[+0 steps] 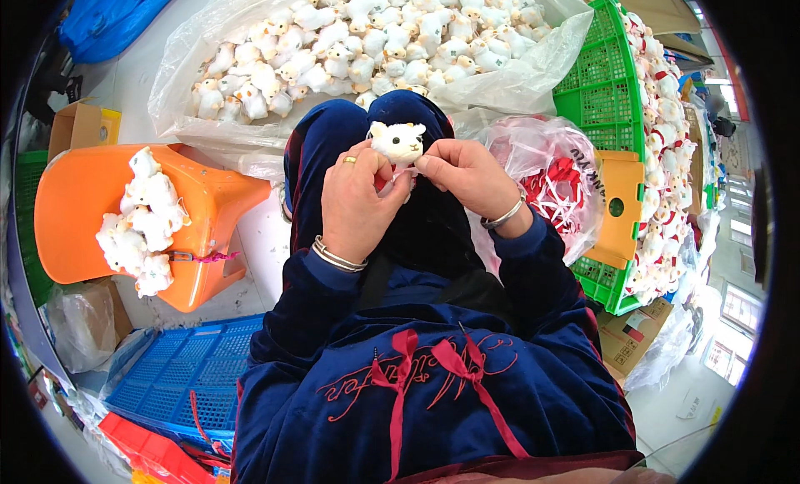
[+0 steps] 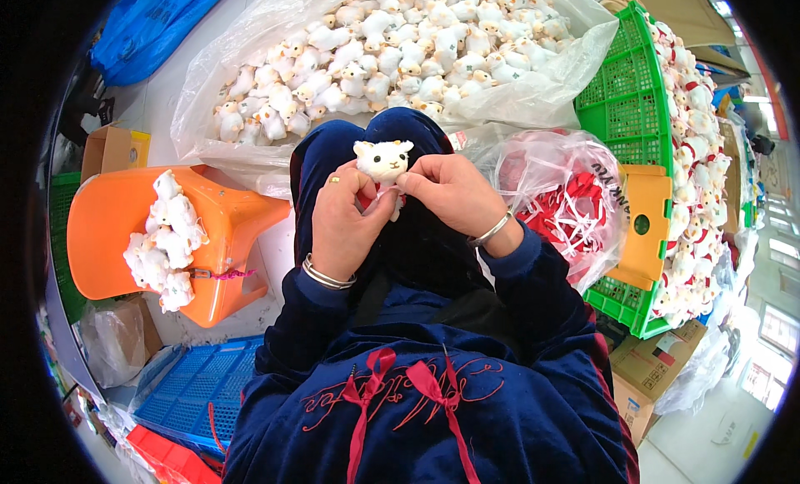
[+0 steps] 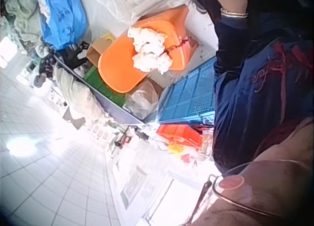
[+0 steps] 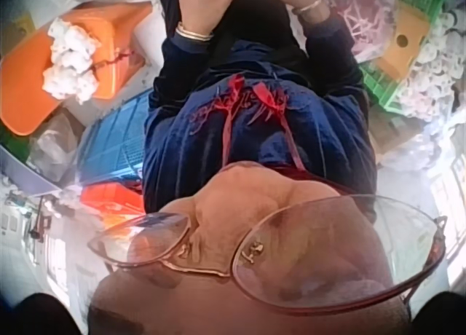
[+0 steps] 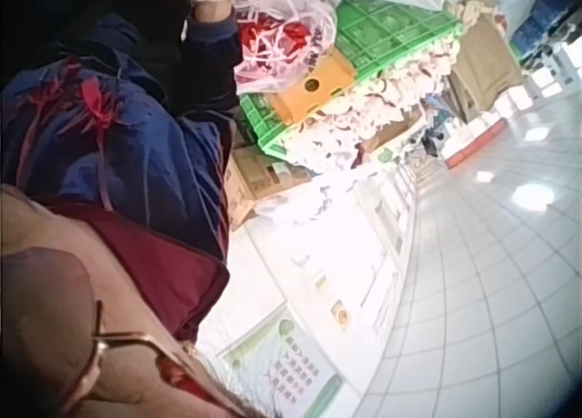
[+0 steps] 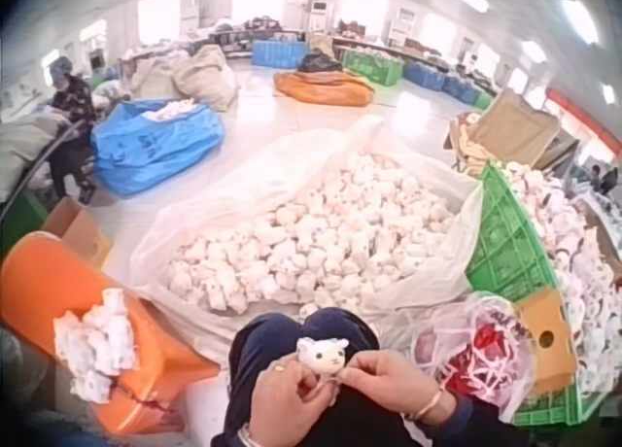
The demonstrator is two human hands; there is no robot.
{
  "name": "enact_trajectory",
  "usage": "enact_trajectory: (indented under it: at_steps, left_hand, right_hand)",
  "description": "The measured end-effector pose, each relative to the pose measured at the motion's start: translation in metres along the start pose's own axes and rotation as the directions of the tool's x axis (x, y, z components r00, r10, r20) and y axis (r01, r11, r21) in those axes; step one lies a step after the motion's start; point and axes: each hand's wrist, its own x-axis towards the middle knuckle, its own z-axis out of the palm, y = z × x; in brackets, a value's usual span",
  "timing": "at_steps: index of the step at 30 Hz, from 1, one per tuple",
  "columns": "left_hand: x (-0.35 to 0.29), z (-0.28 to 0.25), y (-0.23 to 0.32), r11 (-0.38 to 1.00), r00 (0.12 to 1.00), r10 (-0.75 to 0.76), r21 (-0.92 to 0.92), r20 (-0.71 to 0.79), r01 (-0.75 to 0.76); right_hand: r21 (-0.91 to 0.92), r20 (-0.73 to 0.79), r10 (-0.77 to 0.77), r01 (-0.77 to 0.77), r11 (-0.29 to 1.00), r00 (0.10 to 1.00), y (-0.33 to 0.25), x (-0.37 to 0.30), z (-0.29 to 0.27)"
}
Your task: The person ties white ribbons around the necks of small white stuffed toys. They pick up each toy, wrap the ribbon, and tie a knot or bow before placing the finished toy aside.
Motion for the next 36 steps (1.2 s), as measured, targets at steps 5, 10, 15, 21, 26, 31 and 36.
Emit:
enact_trajectory:
  at_steps: [5, 10, 15, 21, 26, 31, 36]
  left_hand:
    - [-0.004, 0.003, -0.004, 1.000, 0.999, 0.004, 0.004, -0.036, -0.004]
    - [-0.001, -0.010, -0.005, 0.944, 0.980, -0.171, -0.269, 0.104, 0.193]
    - [-0.001, -0.012, -0.007, 0.947, 0.985, -0.140, -0.277, 0.100, 0.162]
    - [-0.007, -0.007, -0.004, 0.976, 0.993, -0.101, -0.188, 0.060, 0.111]
    - [-0.011, -0.007, -0.006, 0.994, 0.999, -0.021, -0.111, 0.032, 0.025]
    - [-0.014, -0.006, -0.004, 0.997, 1.000, 0.000, -0.074, 0.024, 0.002]
    - [-0.016, -0.008, -0.005, 0.995, 0.999, -0.006, -0.096, 0.036, 0.010]
  right_hand:
    - [0.177, 0.077, 0.072, -0.085, 0.981, 0.994, -0.005, -0.016, 0.021]
    - [0.140, 0.044, 0.017, -0.023, 0.990, 0.999, 0.022, -0.018, 0.032]
    - [-0.090, -0.114, -0.049, 0.039, 0.995, 0.992, 0.019, -0.016, 0.031]
    - [-0.055, -0.207, -0.026, 0.015, 0.998, 0.978, 0.011, -0.019, 0.032]
    - [0.351, -0.083, 0.256, -0.213, 0.912, 0.963, -0.008, -0.026, 0.028]
    - [0.425, -0.067, 0.243, -0.192, 0.885, 0.968, 0.000, -0.023, 0.021]
    - [0.068, -0.138, 0.011, -0.002, 0.998, 0.990, 0.014, -0.018, 0.027]
